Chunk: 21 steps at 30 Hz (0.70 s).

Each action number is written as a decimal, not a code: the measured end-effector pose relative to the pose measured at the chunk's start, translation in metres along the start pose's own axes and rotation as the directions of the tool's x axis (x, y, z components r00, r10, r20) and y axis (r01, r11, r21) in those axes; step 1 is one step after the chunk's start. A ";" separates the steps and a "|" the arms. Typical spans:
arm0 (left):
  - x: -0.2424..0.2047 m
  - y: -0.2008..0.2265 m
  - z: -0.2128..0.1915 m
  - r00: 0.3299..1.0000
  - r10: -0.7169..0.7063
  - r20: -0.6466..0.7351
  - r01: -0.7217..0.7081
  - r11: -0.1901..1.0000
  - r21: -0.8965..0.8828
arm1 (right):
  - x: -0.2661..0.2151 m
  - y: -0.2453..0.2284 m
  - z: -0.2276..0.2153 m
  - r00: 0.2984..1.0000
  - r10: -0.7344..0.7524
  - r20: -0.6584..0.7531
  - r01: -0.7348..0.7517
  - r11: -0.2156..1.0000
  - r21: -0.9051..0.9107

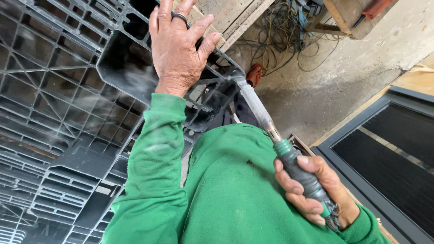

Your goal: The person uses a soldering iron to melt and fuse a broken corner of a black plastic crate, then switches to an angle grinder to smooth the repaired area. The person repeatedly applies heat and grinds the same region to blend the repair.

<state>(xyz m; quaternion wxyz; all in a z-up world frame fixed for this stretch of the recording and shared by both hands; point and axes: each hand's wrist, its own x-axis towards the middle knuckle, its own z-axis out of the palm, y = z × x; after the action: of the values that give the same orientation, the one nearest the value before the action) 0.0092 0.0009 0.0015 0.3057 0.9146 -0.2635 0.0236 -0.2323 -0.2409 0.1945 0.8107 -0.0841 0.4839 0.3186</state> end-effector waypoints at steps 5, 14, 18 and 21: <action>0.003 0.001 0.000 1.000 0.014 -0.015 -0.014 1.000 0.010 | -0.001 0.006 -0.020 0.967 -0.197 -0.161 0.006 0.650 -0.760; 0.005 0.004 -0.001 1.000 0.003 0.014 -0.003 1.000 0.010 | 0.012 0.010 -0.029 0.717 -0.697 0.024 -0.178 -0.216 -0.960; 0.003 0.004 0.000 1.000 -0.012 0.026 0.012 1.000 0.008 | 0.021 0.017 -0.021 0.677 -0.674 0.296 0.015 -0.390 -0.921; 0.003 0.002 0.001 1.000 -0.012 0.021 0.012 1.000 0.006 | 0.021 0.019 -0.013 0.718 -0.645 0.260 -0.014 -0.388 -0.922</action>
<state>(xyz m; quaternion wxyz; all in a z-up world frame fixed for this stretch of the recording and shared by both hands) 0.0101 -0.0027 0.0025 0.3004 0.9173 -0.2609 0.0130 -0.2466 -0.2230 0.1737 0.3441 -0.8875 0.1473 0.2687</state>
